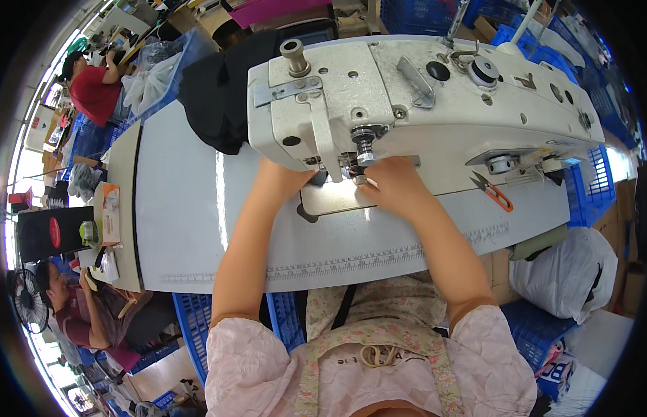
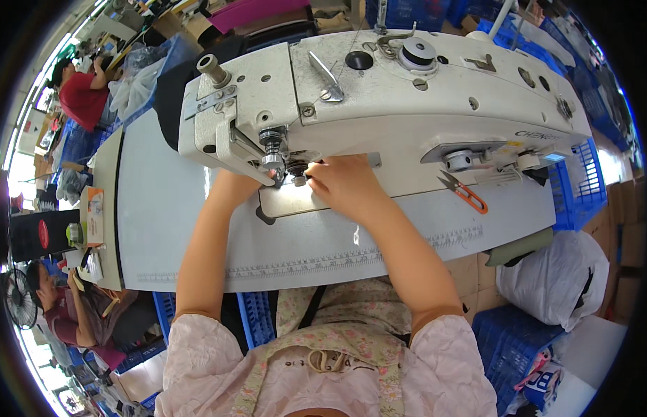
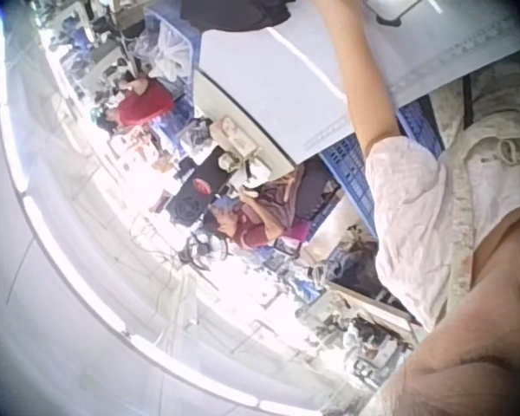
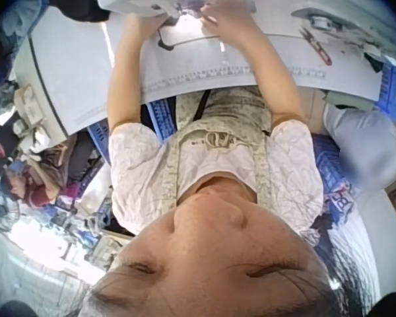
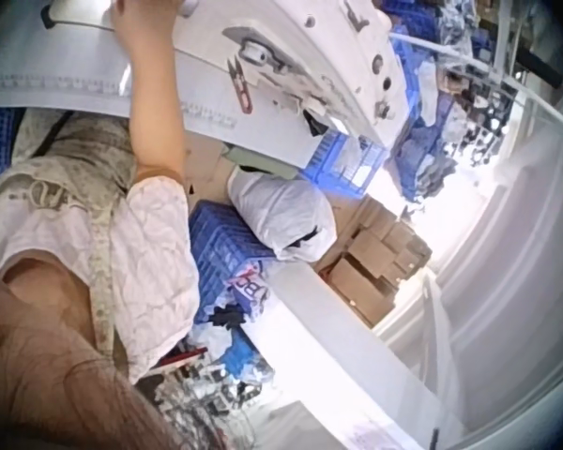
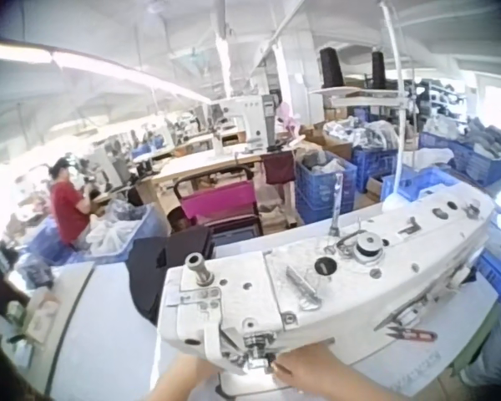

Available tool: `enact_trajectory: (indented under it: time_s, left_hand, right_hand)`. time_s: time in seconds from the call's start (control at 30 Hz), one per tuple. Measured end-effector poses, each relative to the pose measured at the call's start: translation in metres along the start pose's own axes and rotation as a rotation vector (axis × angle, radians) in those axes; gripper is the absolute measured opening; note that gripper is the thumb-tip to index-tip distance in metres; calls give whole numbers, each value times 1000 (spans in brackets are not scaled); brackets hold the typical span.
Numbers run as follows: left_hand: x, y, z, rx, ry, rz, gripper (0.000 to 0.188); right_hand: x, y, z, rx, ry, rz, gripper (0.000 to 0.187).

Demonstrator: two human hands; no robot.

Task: The person stitches together multiple black fabric components using an industrial sewing machine.

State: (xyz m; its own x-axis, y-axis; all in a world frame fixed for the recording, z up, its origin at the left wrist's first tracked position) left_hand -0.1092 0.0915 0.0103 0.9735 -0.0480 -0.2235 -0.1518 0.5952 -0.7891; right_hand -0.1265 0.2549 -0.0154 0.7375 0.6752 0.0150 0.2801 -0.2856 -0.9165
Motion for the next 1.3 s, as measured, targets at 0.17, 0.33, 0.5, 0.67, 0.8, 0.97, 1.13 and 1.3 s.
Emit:
enact_trajectory:
  time_s: [0.17, 0.33, 0.5, 0.67, 0.8, 0.97, 1.13, 1.3]
  left_hand:
    - [23, 10, -12, 66, -189, -89, 27]
    - [26, 8, 0, -6, -18, 83, 26]
    - [22, 17, -9, -40, -90, 83, 22]
    - [21, 20, -10, -74, -13, 112, 18]
    - [21, 19, -8, -81, 17, 120, 17]
    - [23, 21, -3, -76, 18, 114, 19]
    - [25, 24, -6, -30, 22, 115, 20]
    - [25, 26, -8, 23, -63, 78, 20]
  right_hand:
    - [9, -9, -13, -60, -151, 142, 9]
    - [13, -8, -13, -10, -149, 193, 10]
    - [11, -6, -11, 27, -121, 159, 13]
    - [12, -7, -12, 59, -141, 208, 14]
    - [11, -6, -13, 63, -144, 201, 14]
    - [11, -3, -12, 63, -133, 187, 13]
    - [14, -5, -16, 87, -161, 238, 11]
    - [13, -6, -15, 35, -144, 222, 8]
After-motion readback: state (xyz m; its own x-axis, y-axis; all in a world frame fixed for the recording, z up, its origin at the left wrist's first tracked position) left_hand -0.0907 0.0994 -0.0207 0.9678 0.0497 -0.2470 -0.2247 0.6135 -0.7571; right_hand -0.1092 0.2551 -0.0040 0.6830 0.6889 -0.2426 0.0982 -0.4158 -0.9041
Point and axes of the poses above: each hand's wrist, its own x-axis away from the middle knuckle, its own y-axis out of the palm, z = x × y, the point moved 8 cm from there along -x, towards the middle knuckle, and after that the axes turned 4 degrees about x, right-handed, at the moved point
